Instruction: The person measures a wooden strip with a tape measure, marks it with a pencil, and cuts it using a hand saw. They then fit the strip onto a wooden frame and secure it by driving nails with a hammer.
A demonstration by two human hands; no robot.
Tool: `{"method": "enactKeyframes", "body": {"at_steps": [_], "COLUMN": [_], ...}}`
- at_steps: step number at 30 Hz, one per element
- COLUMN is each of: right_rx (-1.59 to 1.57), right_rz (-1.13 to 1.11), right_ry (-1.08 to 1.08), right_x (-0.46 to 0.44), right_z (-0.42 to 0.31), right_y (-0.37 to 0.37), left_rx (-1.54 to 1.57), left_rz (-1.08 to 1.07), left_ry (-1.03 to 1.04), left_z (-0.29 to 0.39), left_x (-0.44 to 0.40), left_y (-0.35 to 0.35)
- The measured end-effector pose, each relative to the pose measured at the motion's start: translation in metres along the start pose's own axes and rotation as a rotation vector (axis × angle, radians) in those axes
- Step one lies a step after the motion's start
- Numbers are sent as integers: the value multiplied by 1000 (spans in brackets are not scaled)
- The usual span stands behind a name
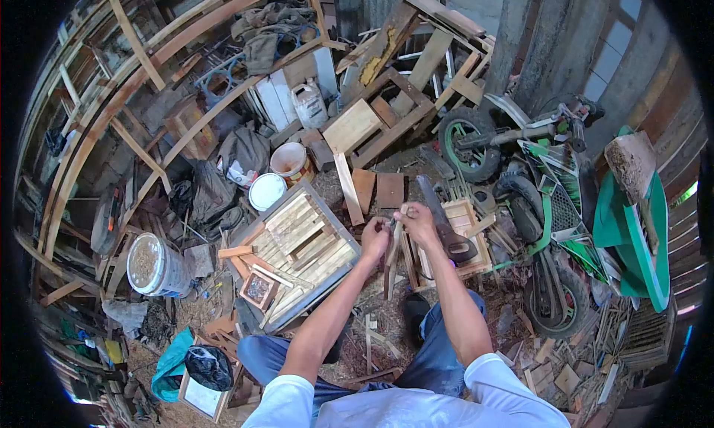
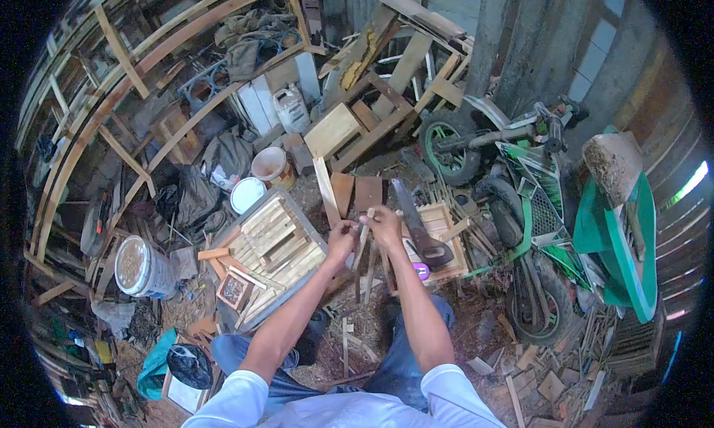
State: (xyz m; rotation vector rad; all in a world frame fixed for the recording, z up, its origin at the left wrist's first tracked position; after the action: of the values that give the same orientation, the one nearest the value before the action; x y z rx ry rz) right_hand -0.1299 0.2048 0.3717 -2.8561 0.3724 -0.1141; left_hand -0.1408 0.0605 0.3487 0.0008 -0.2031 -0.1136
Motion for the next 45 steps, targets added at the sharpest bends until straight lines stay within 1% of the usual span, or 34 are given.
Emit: {"method": "enactKeyframes", "body": {"at_steps": [1, 2, 3, 5, 6, 7, 9, 10, 13, 14, 15, 16, 17, 19, 20, 21, 22, 25, 26, 27, 29, 30, 31, 32, 33, 34, 35, 36, 39, 40, 41, 43, 44, 45], "right_rx": [-36, -72, 28, 229, 324, 305, 269, 160, 307, 401, 454, 509, 562, 511, 482, 451, 394, 374, 357, 469, 677, 771, 851, 849, 850, 768, 904, 1042, 953, 948, 883, 749, 670, 513], "right_rz": [33, 68, 53, 18, 119, 130, 156, 129, 140, 98, 117, 132, 147, 176, 194, 211, 238, 326, 312, 163, -113, -241, -347, -387, -428, -403, -340, -271, -39, 68, 140, 275, 297, 332], "right_ry": [13, 25, 26, 38, -124, -76, 13, 209, 115, 197, 176, 156, 132, 185, 221, 256, 208, 286, 324, 304, 285, 273, 288, 354, 420, 535, 470, 414, 527, 531, 473, 348, 289, 299], "right_x": [2, 3, 0, -2, -6, -9, -20, -15, -19, -16, -14, -10, -8, -10, -11, -13, -18, -25, -27, -27, -19, -15, -16, -17, -18, -12, -16, -20, -19, -9, -10, -17, -25, -31], "right_z": [-8, -17, -15, -7, 5, 16, 32, 16, 30, 36, 34, 32, 29, 22, 20, 18, 28, 51, 58, 59, 73, 85, 124, 129, 133, 111, 112, 117, 140, 106, 104, 117, 125, 133], "right_y": [0, 0, 1, 2, 4, 3, -2, -13, -18, -22, -22, -22, -23, -30, -36, -41, -46, -59, -61, -60, -61, -62, -62, -67, -72, -77, -79, -80, -101, -105, -105, -107, -108, -107], "left_rx": [-7, -65, -121, -60, -30, 1, -27, -45, -123, -160, -196, -216, -186, -128, -128, -95, -62, 77, 217, 386, 412, 440, 468, 496, 461, 426, 391, 274, 375, 261, 281, 324, 295, 324], "left_rz": [1, 0, -2, 0, 1, 2, -24, -42, -100, -119, -138, -186, -189, -190, -183, -158, -132, -39, 4, 48, 66, 67, 68, 67, 103, 139, 175, 235, 166, 82, 63, 35, -2, -68], "left_ry": [118, 88, 59, 23, 1, -21, 46, 53, 67, 73, 80, -52, -66, -89, -2, 41, 85, 175, 18, 16, -66, -58, -50, -41, -50, -59, -69, -11, -180, -128, -182, -282, -296, -321], "left_z": [-7, -15, -17, -21, -25, -30, -38, -44, -69, -78, -78, -80, -80, -75, -70, -62, -55, -26, -14, -18, -5, -6, -10, -15, -20, -26, -32, -73, -74, -94, -117, -104, -102, -94], "left_x": [4, 7, 10, 11, 11, 11, 8, 5, 1, 0, 2, 3, 4, 5, 5, 0, -7, -32, -40, -55, -72, -81, -89, -97, -101, -104, -107, -130, -107, -111, -111, -89, -84, -78], "left_y": [4, 4, 5, 6, 6, 7, 11, 14, 20, 21, 22, 21, 20, 23, 23, 24, 25, 27, 29, 32, 40, 47, 55, 65, 76, 87, 97, 106, 128, 130, 133, 135, 134, 130]}}
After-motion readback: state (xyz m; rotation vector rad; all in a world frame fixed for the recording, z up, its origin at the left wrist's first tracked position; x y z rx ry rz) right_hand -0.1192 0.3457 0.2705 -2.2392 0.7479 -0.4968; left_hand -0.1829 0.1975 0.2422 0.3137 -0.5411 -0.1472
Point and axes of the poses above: each hand's wrist, its own x-axis away from the middle knuckle, its own y-axis out of the palm, z = x × y, the point moved 2 cm from there along -x, towards the middle knuckle, and after that the axes turned 11 degrees about x, right-handed, at the moved point
